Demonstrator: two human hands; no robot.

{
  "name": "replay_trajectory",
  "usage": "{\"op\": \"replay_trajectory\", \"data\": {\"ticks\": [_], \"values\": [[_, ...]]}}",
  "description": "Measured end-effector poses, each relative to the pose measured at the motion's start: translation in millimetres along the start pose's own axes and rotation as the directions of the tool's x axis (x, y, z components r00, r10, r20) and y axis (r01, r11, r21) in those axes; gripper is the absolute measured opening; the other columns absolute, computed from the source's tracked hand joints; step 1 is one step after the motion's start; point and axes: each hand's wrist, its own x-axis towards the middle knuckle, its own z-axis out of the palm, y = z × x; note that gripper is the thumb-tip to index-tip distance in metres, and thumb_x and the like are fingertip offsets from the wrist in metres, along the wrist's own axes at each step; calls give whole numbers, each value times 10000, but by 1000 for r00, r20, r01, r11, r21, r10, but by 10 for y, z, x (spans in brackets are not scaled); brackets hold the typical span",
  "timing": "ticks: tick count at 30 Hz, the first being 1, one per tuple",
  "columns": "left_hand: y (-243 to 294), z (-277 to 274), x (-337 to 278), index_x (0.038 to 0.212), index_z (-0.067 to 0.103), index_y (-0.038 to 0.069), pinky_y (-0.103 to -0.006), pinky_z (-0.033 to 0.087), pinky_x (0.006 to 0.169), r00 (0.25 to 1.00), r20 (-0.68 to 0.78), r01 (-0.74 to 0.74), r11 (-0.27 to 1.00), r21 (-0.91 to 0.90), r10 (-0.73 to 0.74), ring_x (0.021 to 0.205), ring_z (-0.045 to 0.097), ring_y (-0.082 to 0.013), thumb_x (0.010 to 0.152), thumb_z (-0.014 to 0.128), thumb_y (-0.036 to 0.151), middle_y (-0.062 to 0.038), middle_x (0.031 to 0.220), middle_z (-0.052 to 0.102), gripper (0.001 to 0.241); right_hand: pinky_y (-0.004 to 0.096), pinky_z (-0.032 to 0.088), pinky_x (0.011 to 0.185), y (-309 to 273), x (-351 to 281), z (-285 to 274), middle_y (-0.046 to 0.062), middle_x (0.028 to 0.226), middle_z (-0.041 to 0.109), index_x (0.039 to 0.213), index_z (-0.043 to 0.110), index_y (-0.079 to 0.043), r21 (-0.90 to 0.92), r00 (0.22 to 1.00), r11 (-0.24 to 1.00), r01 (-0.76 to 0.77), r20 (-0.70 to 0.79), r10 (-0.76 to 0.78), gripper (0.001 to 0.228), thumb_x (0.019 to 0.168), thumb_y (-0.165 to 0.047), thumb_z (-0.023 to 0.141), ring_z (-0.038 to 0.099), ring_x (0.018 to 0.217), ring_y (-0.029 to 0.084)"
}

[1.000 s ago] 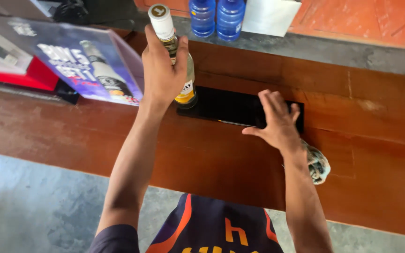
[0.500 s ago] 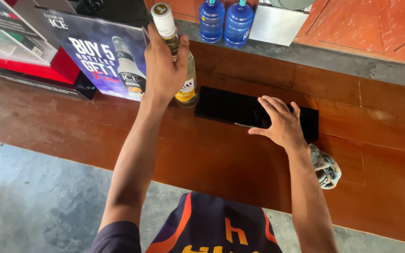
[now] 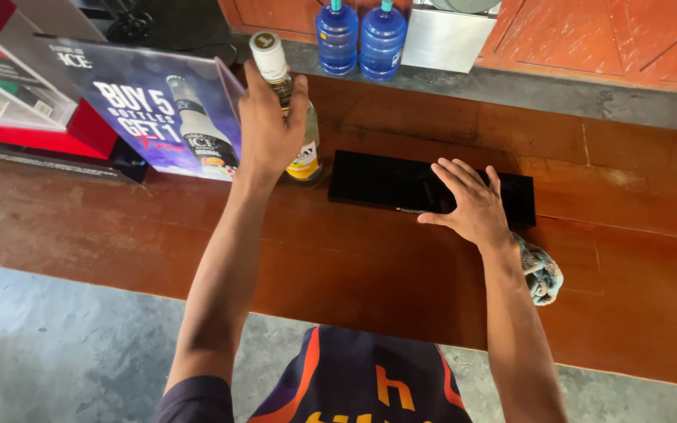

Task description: Cleaning a wooden bar counter and wiping down liquor bottles using a cloth.

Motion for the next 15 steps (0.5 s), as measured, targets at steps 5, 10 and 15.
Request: {"op": "replay_trajectory", "data": {"ticks": [5,10,15], "values": [[-46,6,-28,1231,437,-41,-428,579,714,999,-6,-37,999,23,37,860,757,-376,1074,668,86,-209,941,714,307,607,211,1214,12,22,23,-8,1575,489,1501,523,-201,-6,1000,1000,9,-15,-10,1030,651,-734,757,416,1466,198],[4,32,-119,1269,434,-30,-407,600,838,999,-4,-36,999,11,36,950,768,-327,1085,700,101,-182,1067,727,349,601,228,1234,62,-1,46,-3,1586,488,1492,524,-205,-6,999,1000,29,-42,-29,1022,655,-745,753,420,1483,201],[618,-70,-159,1484,292,-74,-518,417,1141,958,-161,-190,948,255,235,1286,530,-413,1029,740,110,-247,1444,452,665,669,186,1151,-16,82,-456,73,1598,417,1529,456,-193,18,994,998,-58,99,56,1085,626,-658,838,325,1494,283]]}}
